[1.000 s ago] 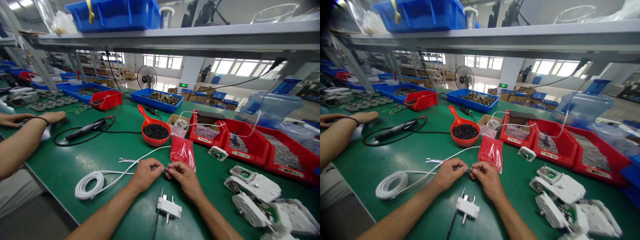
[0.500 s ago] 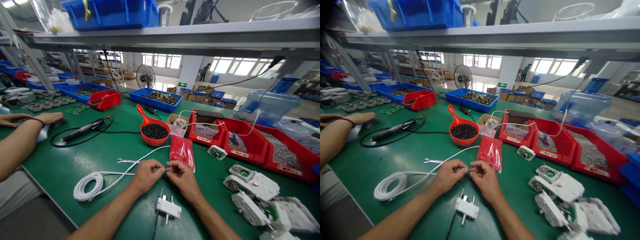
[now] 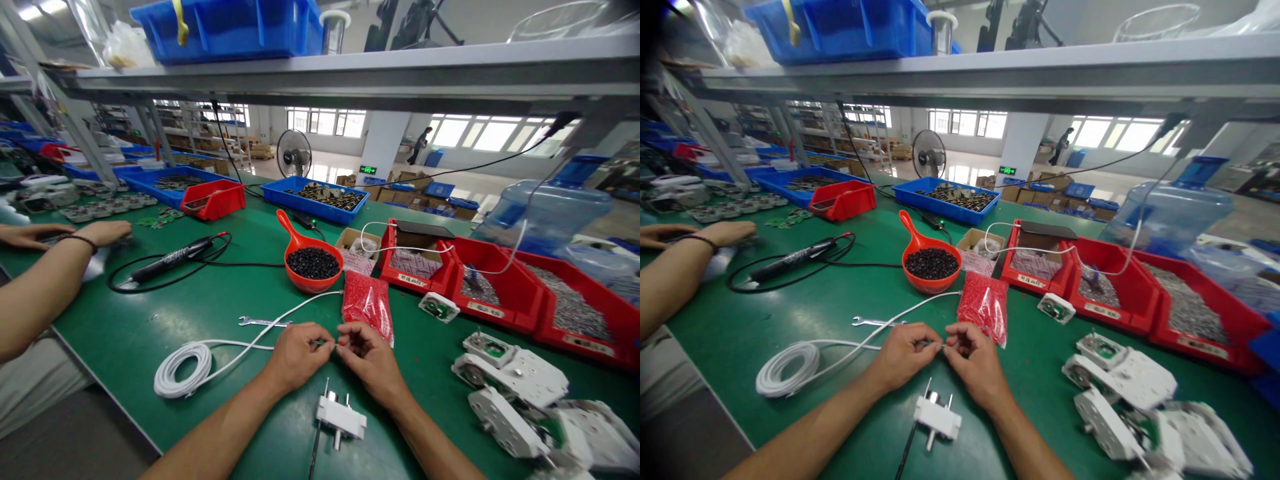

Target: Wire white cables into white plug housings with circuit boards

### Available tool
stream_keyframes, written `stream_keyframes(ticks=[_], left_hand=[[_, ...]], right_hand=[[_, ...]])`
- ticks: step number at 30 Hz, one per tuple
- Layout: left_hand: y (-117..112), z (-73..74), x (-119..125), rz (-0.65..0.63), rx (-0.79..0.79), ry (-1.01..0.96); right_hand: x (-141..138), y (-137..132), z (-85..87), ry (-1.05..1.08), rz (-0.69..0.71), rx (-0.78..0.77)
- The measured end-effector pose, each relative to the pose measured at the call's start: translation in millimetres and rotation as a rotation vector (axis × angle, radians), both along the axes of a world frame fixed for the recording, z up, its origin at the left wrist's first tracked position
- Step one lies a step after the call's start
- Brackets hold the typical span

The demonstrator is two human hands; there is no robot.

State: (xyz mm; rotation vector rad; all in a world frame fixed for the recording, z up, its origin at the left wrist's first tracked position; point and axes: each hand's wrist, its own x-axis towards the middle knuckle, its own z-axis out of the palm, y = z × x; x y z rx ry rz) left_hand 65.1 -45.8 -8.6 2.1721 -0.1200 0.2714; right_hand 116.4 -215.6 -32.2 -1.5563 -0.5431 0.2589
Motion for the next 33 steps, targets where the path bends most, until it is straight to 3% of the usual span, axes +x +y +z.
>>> stream_keyframes(ticks=[11,26,33], left_hand=[[1.6,-0.5,0.4,0.013,0.043,0.034],[3.1,-0.7,-0.6,0.016,0.103,0.045],[4.6,-2.8,-1.4,-0.003,0.210,-0.038]], right_hand=[[-1.4,-3.3,11.4,-0.258,0.006,-0.239],[-0.2,-3.1,5.0,-0.099,0.016,-0.176],[0.1,-3.6,5.2,-0.103,0.028,-0.189]])
